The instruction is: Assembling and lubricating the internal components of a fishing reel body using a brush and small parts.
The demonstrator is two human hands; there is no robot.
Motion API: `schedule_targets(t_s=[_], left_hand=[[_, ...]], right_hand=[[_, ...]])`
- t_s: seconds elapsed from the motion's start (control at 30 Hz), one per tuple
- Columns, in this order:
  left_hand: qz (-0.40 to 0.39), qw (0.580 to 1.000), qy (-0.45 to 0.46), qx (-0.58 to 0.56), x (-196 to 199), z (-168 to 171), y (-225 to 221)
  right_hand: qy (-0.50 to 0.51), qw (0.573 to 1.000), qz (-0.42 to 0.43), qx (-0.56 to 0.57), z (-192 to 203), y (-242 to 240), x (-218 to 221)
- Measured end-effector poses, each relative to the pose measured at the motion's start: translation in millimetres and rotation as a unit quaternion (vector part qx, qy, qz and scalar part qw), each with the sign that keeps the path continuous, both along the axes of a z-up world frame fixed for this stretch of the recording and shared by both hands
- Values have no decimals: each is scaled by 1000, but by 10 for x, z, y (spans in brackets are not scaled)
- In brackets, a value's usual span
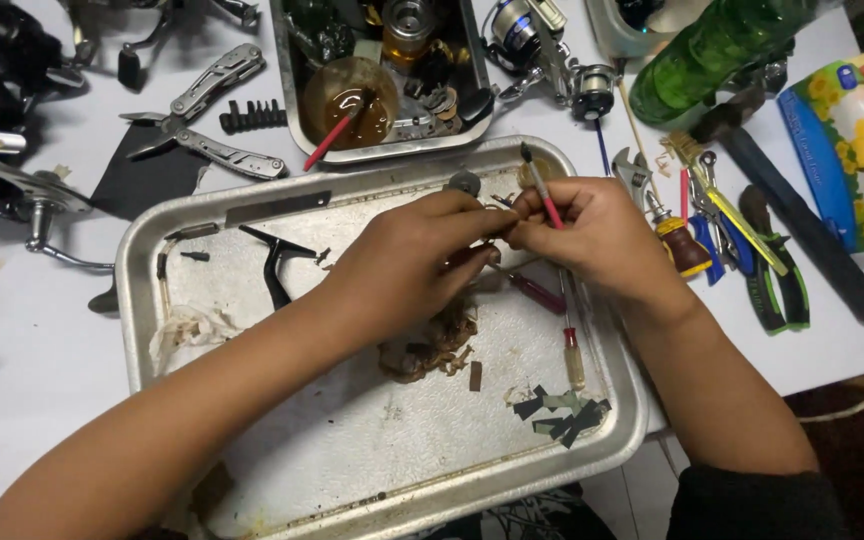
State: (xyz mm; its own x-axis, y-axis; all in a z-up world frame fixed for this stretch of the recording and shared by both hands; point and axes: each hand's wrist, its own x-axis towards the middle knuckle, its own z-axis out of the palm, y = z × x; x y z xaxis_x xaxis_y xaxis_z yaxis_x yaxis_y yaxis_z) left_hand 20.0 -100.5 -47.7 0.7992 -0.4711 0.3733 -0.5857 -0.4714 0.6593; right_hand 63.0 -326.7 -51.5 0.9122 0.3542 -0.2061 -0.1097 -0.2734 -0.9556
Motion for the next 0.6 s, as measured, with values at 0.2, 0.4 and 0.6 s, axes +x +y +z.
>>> schedule_targets(t_s=[0.2,0.4,0.6], left_hand=[[9,999,13,-45,142,7,-84],[26,993,63,-92,221,-50,-25],[107,903,306,-283,268,-80,-9]], right_hand=[[-18,997,17,73,-227,-44,54],[52,987,5,149,-230,9,11],[53,976,-41,209,-259,10,40]])
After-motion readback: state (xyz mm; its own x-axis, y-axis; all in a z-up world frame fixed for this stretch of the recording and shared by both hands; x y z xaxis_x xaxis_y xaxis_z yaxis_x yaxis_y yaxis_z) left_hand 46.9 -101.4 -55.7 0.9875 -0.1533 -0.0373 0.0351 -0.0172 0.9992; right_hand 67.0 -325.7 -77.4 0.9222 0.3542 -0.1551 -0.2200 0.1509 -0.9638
